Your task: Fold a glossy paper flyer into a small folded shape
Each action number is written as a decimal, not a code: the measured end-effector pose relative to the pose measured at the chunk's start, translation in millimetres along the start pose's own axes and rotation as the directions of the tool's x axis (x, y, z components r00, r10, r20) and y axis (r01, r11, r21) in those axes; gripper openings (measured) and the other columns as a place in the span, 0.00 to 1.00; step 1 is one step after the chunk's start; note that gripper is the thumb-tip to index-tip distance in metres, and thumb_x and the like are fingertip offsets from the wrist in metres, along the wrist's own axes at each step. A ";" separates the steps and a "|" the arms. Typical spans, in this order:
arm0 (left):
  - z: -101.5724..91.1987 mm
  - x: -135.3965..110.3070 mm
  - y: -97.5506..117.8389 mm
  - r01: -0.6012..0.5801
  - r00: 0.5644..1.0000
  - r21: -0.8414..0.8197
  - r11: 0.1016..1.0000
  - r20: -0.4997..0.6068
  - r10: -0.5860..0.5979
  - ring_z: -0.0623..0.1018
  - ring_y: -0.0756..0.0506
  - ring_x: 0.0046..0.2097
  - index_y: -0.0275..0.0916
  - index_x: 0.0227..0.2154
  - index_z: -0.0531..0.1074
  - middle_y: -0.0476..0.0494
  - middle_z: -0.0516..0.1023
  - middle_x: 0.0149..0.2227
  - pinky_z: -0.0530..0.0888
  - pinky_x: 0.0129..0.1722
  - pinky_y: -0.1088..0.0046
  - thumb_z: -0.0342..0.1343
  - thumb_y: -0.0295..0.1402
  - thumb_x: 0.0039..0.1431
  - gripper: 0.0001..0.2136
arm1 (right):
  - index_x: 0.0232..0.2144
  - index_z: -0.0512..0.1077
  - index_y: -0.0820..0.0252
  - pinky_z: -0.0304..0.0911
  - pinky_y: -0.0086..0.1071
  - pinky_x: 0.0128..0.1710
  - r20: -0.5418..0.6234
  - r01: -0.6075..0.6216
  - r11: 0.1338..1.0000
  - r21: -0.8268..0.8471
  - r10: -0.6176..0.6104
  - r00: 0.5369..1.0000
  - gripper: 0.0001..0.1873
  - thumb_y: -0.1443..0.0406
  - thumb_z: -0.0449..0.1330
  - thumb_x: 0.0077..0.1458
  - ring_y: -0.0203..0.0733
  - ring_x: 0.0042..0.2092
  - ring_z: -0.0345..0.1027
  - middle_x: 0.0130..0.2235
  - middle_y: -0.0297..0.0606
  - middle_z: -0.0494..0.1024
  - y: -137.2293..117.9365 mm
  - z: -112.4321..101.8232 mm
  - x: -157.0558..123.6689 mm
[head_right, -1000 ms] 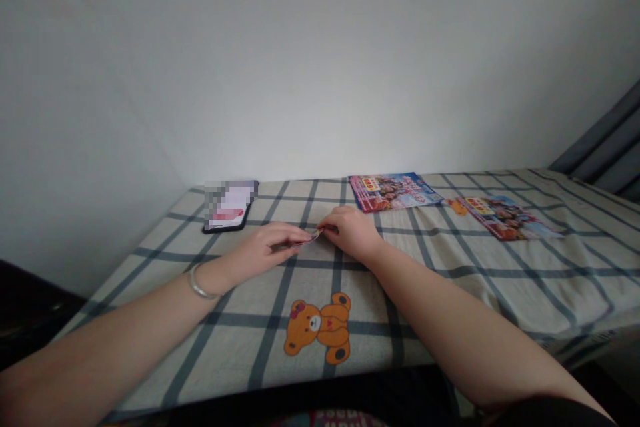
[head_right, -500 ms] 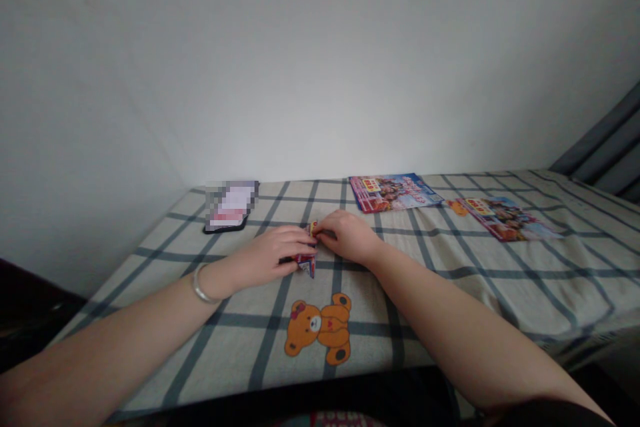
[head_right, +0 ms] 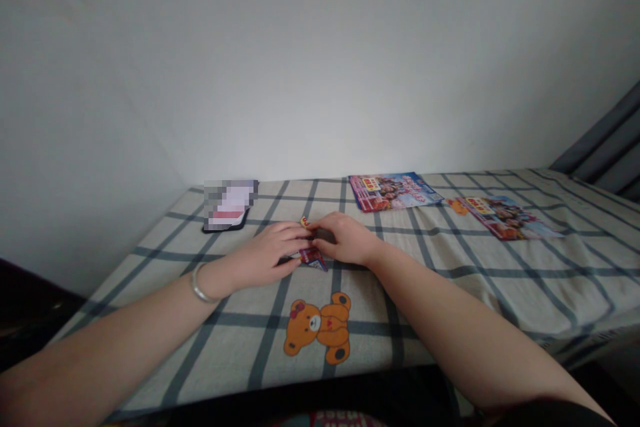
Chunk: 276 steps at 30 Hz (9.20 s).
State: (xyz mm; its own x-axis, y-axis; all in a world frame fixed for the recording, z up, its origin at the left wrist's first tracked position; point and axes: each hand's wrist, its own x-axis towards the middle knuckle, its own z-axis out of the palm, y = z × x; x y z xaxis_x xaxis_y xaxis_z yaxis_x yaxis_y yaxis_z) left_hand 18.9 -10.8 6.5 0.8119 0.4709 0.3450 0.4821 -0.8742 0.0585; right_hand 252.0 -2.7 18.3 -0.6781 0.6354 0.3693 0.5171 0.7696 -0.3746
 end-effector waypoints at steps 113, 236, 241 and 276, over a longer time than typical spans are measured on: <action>2.4 3.6 -11.7 0.255 0.728 -0.655 0.711 -0.353 -0.587 0.77 0.46 0.41 0.39 0.52 0.63 0.42 0.74 0.42 0.75 0.40 0.68 0.50 0.30 0.63 0.15 | 0.31 0.72 0.59 0.57 0.29 0.33 -0.129 -0.226 0.970 -0.086 0.214 0.968 0.02 0.66 0.59 0.57 0.37 0.34 0.66 0.32 0.35 0.76 7.2 0.3 0.3; 5.3 0.6 -12.9 0.213 0.952 -0.338 0.917 -0.140 -0.272 0.70 0.43 0.58 0.44 0.57 0.65 0.44 0.71 0.57 0.65 0.62 0.55 0.46 0.23 0.61 0.22 | 0.47 0.74 0.56 0.65 0.34 0.44 -0.094 -0.107 0.993 0.046 0.111 0.989 0.15 0.70 0.57 0.58 0.38 0.42 0.70 0.43 0.38 0.78 2.9 -2.1 -2.7; 3.6 0.6 -12.3 0.203 0.953 -0.354 0.913 -0.144 -0.268 0.72 0.43 0.57 0.45 0.56 0.66 0.45 0.72 0.56 0.66 0.61 0.56 0.47 0.23 0.61 0.22 | 0.47 0.74 0.56 0.65 0.35 0.46 -0.093 -0.099 0.994 0.039 0.102 0.990 0.16 0.70 0.57 0.57 0.39 0.44 0.71 0.43 0.38 0.78 3.0 -2.2 -2.7; -2.1 0.6 -14.6 0.136 0.989 -0.140 0.981 -0.030 -0.142 0.70 0.46 0.58 0.44 0.55 0.69 0.46 0.71 0.58 0.66 0.60 0.61 0.48 0.24 0.64 0.19 | 0.43 0.77 0.58 0.65 0.38 0.51 -0.008 0.017 0.994 -0.106 -0.018 1.000 0.15 0.75 0.56 0.57 0.41 0.47 0.71 0.43 0.39 0.80 13.7 -0.5 -1.8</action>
State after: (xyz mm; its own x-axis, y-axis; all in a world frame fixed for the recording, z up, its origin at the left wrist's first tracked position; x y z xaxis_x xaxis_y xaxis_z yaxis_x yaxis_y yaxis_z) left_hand 11.7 2.1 7.8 0.7251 0.5863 0.3612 0.5372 -0.8098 0.2359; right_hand 260.6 6.7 12.9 -0.6831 0.6221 0.3826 0.5581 0.7826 -0.2758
